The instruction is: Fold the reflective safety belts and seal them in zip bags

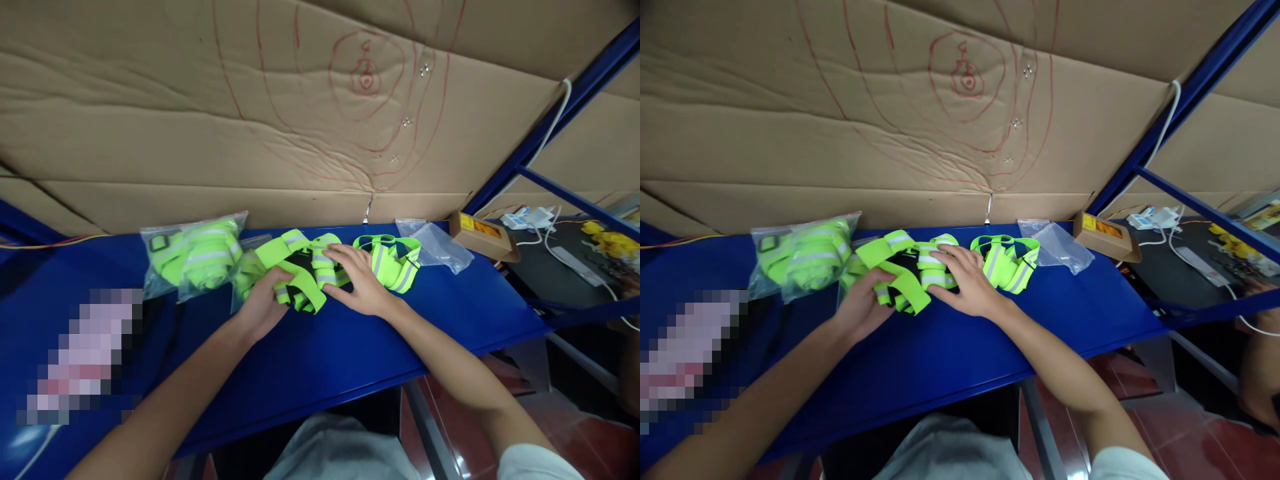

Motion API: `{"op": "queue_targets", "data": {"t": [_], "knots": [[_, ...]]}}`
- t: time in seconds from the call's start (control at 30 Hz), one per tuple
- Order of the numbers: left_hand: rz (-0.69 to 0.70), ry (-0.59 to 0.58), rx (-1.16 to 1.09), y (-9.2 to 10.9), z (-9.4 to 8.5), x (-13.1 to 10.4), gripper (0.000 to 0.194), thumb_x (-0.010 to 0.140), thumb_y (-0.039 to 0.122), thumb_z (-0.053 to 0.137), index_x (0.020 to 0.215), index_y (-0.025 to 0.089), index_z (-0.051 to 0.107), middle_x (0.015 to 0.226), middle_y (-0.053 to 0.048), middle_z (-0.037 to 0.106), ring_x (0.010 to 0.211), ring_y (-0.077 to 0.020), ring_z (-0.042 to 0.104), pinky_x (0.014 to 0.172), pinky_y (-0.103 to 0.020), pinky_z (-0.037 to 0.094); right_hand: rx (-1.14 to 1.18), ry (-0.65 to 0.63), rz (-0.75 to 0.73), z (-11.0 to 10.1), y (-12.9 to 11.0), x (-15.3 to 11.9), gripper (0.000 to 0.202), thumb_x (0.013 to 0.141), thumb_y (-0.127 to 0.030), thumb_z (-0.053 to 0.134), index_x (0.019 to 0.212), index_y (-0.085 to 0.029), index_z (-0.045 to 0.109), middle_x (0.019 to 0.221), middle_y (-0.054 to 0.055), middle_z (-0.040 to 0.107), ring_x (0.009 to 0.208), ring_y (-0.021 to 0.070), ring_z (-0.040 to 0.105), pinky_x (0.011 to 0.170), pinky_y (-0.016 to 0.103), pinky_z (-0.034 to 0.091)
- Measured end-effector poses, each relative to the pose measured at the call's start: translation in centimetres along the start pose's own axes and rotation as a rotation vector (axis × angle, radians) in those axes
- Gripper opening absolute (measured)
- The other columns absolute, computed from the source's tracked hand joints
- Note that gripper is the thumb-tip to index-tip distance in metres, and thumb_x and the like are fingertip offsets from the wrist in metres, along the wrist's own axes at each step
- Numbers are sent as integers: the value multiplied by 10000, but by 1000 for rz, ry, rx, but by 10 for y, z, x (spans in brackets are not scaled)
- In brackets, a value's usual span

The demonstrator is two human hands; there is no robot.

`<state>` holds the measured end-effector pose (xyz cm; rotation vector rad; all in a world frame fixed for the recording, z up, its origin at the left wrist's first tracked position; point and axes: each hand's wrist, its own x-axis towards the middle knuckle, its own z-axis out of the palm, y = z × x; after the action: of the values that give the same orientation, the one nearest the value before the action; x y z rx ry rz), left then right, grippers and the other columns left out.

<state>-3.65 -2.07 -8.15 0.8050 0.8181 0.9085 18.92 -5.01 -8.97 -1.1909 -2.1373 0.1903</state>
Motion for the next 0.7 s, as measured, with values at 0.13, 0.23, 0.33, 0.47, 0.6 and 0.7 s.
{"op": "queue_targets", "data": {"t": [0.13, 0.23, 0.33, 0.47, 0.6, 0.7], "knots": [[15, -60, 165, -5, 1, -1, 443, 724, 332, 841, 1118, 149, 754, 1087, -102, 801, 973, -288, 754, 824, -384, 606, 138, 12, -6, 5, -1, -2, 604, 1020, -569, 595, 1541, -287, 475, 1532, 135, 565, 1470, 309, 489, 1203, 528, 355], [54, -112, 274, -7, -2, 0, 457, 675, 334, 899, 1079, 154, 781, 1036, -103, 807, 971, -292, 755, 883, -400, 591, 251, 75, 37, 5, -4, -2, 532, 1028, -585, 574, 1475, -300, 539, 1426, 121, 624, 1373, 296, 563, 1160, 513, 420], [131, -84, 408, -10, -5, 3, 306, 673, 322, 815, 932, 165, 775, 931, -81, 794, 930, -306, 742, 905, -448, 587, 324, 63, 126, 6, -5, 0, 573, 976, -606, 657, 1450, -300, 555, 1213, 94, 690, 1150, 271, 654, 1058, 481, 507], [198, -11, 528, -13, -8, 6, 152, 689, 311, 677, 802, 221, 725, 898, -48, 774, 1027, -338, 691, 983, -473, 566, 328, -20, 119, 12, -7, -3, 876, 807, -659, 824, 1524, -281, 490, 1429, 149, 581, 1377, 338, 548, 1191, 565, 422], [193, -164, 706, -11, -7, 1, 214, 794, 416, 672, 879, 230, 736, 1000, -64, 782, 1158, -367, 679, 1084, -471, 531, 432, -99, 34, 13, -13, -5, 944, 766, -569, 893, 1554, -296, 450, 1599, 150, 463, 1524, 342, 424, 1261, 564, 364], [197, -233, 740, -9, -4, -4, 311, 833, 470, 701, 1005, 211, 704, 1038, -83, 774, 1148, -366, 710, 1029, -468, 572, 642, -83, 138, 7, -11, -1, 457, 858, -490, 817, 1221, -258, 661, 1235, 80, 697, 1175, 266, 677, 1053, 455, 557]]}}
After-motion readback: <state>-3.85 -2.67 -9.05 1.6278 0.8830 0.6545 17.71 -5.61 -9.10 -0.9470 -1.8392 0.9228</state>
